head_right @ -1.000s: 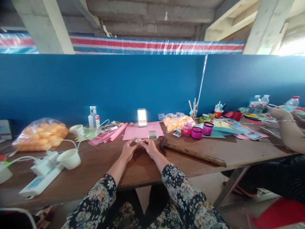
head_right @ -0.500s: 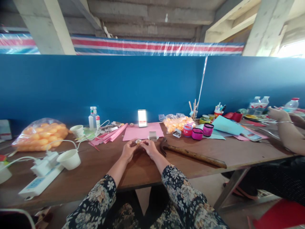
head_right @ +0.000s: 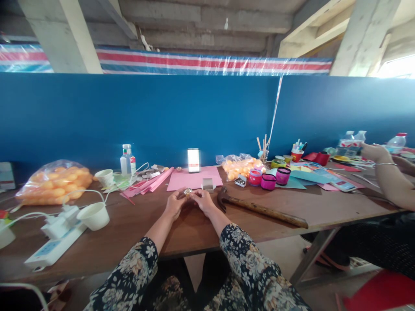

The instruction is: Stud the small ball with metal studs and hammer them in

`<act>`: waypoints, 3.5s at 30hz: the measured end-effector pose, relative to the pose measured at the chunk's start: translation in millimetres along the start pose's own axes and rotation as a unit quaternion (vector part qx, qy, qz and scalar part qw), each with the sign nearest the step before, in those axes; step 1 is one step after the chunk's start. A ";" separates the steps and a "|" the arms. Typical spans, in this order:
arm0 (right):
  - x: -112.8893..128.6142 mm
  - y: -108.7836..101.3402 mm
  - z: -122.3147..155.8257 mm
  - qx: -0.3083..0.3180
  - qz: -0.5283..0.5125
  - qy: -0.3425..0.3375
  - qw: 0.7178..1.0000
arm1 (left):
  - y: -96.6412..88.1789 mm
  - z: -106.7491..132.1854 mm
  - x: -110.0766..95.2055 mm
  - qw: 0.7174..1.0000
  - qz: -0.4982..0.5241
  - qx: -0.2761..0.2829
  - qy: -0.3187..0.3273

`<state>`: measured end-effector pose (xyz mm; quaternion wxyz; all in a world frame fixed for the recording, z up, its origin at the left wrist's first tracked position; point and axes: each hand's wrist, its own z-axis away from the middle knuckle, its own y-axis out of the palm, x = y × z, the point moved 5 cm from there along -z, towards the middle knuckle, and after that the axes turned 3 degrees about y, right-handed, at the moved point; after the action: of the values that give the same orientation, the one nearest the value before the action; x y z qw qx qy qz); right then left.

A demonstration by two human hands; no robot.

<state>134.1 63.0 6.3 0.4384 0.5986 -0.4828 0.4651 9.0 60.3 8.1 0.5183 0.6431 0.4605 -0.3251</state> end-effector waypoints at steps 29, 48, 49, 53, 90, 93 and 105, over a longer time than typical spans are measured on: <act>2.1 3.7 1.9 -0.002 -0.059 0.043 0.997 | -2.2 -2.3 3.6 0.999 -0.046 0.007 0.013; -4.1 2.7 -0.2 -0.036 -0.061 0.039 0.997 | -0.8 0.1 -0.7 0.996 -0.081 -0.007 0.022; -4.0 2.9 -0.4 -0.039 -0.059 0.038 0.997 | -0.4 0.4 -1.5 0.996 -0.084 -0.007 0.024; -3.6 3.4 -1.1 -0.051 -0.059 0.046 0.996 | 0.8 1.3 -3.8 0.995 -0.096 -0.006 0.031; -2.2 -0.7 -1.1 -0.046 -0.051 0.016 0.998 | 7.0 3.0 4.0 0.998 0.007 0.008 -0.060; 0.3 0.2 0.3 -0.037 -0.047 0.017 0.998 | 7.4 3.4 4.0 0.998 -0.007 0.020 -0.059; -1.9 -1.7 -1.9 -0.038 -0.153 0.053 0.986 | 8.5 3.0 5.4 0.991 0.068 0.051 -0.105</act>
<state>135.3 65.4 4.6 0.5519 0.6224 -0.3790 0.4054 19.0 58.4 5.6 0.5512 0.6608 0.3420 -0.3776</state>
